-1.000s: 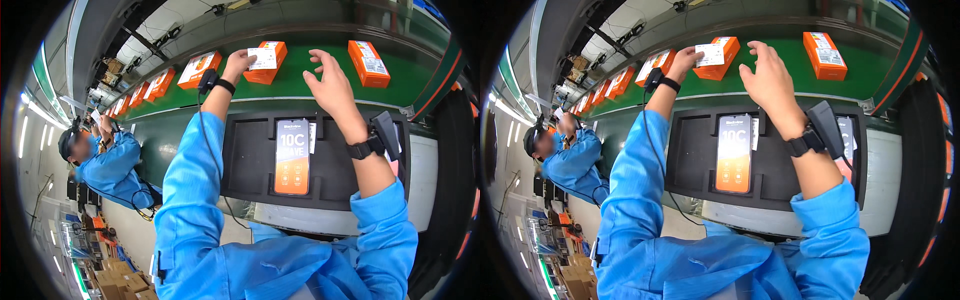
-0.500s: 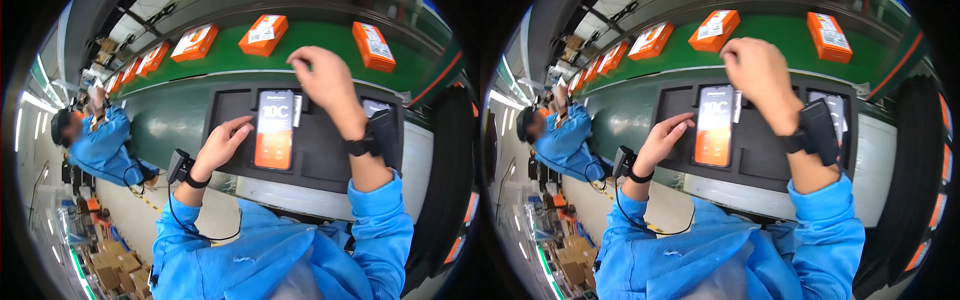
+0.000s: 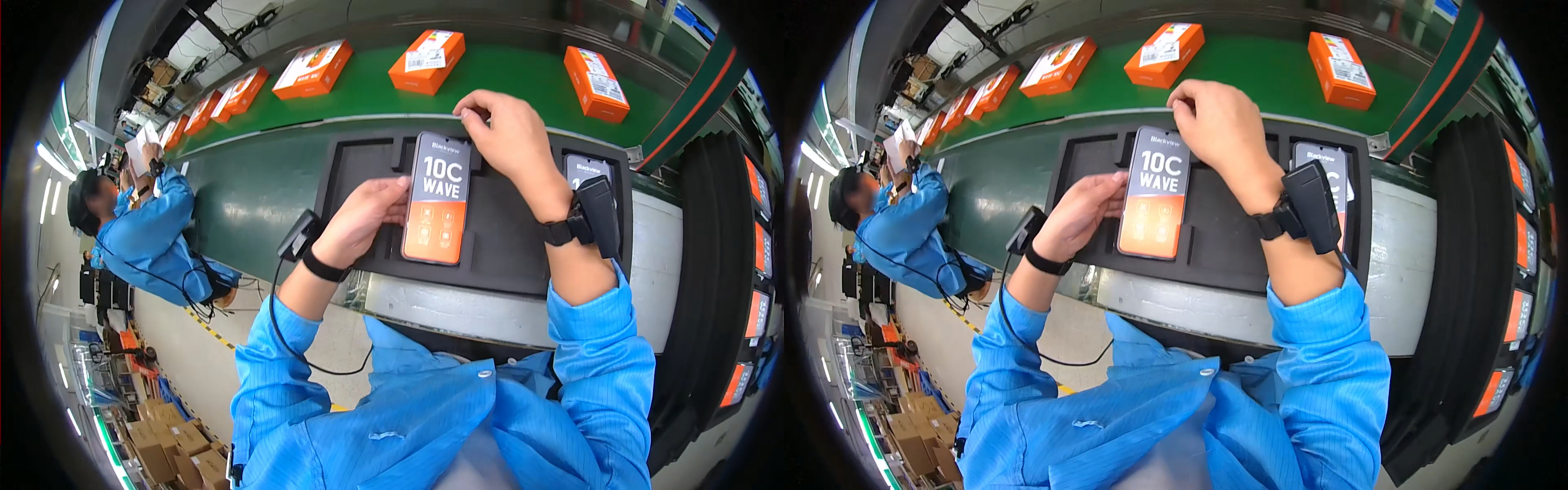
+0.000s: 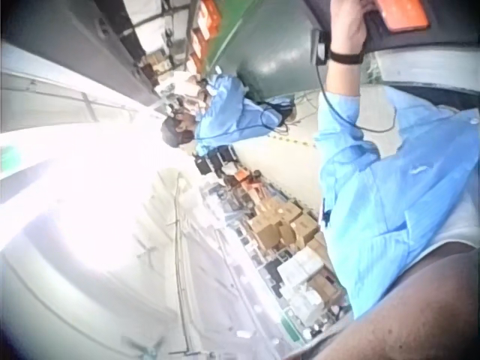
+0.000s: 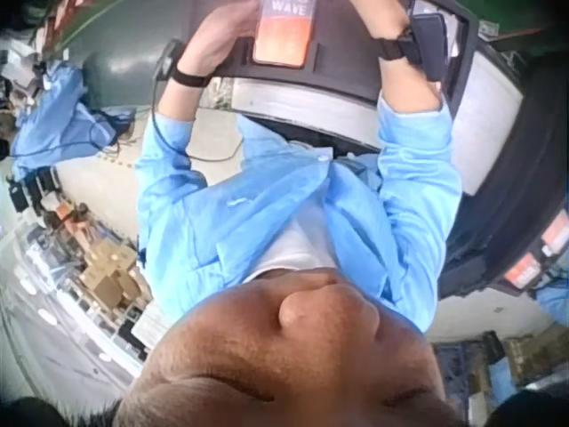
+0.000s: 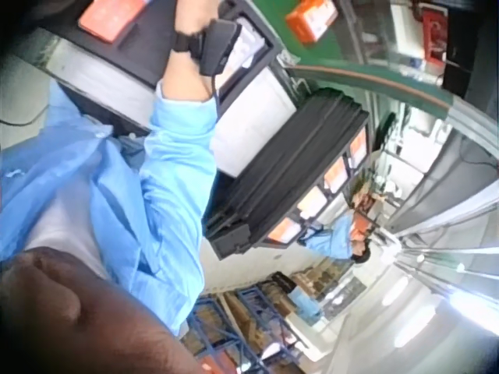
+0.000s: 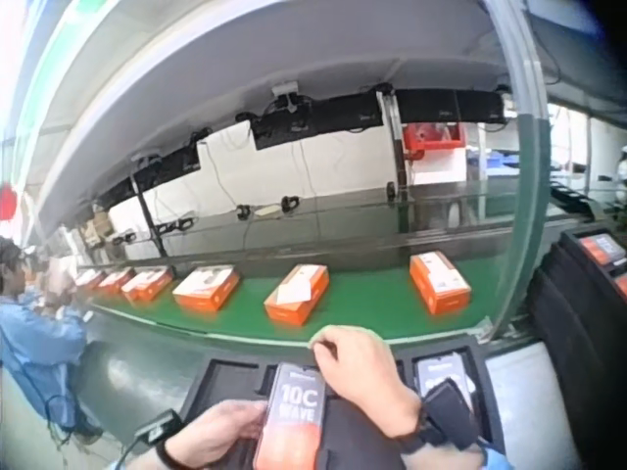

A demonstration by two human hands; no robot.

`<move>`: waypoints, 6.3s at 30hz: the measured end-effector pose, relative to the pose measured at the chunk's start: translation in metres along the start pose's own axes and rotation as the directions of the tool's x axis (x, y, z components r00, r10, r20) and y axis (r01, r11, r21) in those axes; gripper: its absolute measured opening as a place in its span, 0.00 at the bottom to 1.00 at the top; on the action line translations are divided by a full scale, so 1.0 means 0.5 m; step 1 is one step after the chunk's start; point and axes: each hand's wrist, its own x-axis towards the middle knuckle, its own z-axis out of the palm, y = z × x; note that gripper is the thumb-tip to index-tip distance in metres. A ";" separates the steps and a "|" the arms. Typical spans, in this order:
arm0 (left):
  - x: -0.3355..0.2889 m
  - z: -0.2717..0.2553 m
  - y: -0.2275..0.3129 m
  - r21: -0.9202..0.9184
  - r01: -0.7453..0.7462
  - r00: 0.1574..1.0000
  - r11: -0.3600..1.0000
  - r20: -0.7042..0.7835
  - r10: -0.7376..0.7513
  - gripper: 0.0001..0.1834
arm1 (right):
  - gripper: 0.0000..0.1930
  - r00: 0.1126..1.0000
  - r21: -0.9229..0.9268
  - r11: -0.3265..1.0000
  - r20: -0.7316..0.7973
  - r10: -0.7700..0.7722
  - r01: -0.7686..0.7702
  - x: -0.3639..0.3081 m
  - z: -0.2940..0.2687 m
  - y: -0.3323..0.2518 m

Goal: Packing and organizing mobile phones and components on a factory assembly line.

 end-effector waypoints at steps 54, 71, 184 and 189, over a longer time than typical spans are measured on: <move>0.636 -0.594 0.185 0.952 0.298 0.740 -0.071 -0.184 0.647 0.45 | 0.38 0.762 -0.138 0.986 0.647 0.021 0.090 -0.003 0.197 -0.149; 0.547 -0.652 0.293 0.970 0.202 0.636 -0.133 -0.027 0.771 0.36 | 0.36 0.807 -0.056 0.987 0.584 -0.089 0.150 -0.026 0.195 -0.137; 0.082 -0.016 0.034 -0.119 -0.220 0.924 0.968 0.291 0.246 0.18 | 0.22 0.994 -0.521 0.849 0.100 -0.035 0.082 -0.222 -0.118 -0.078; 0.132 -0.183 0.078 -0.069 -0.420 0.901 0.905 0.087 0.424 0.17 | 0.33 0.903 -0.618 0.743 0.427 0.040 0.259 -0.147 -0.105 -0.054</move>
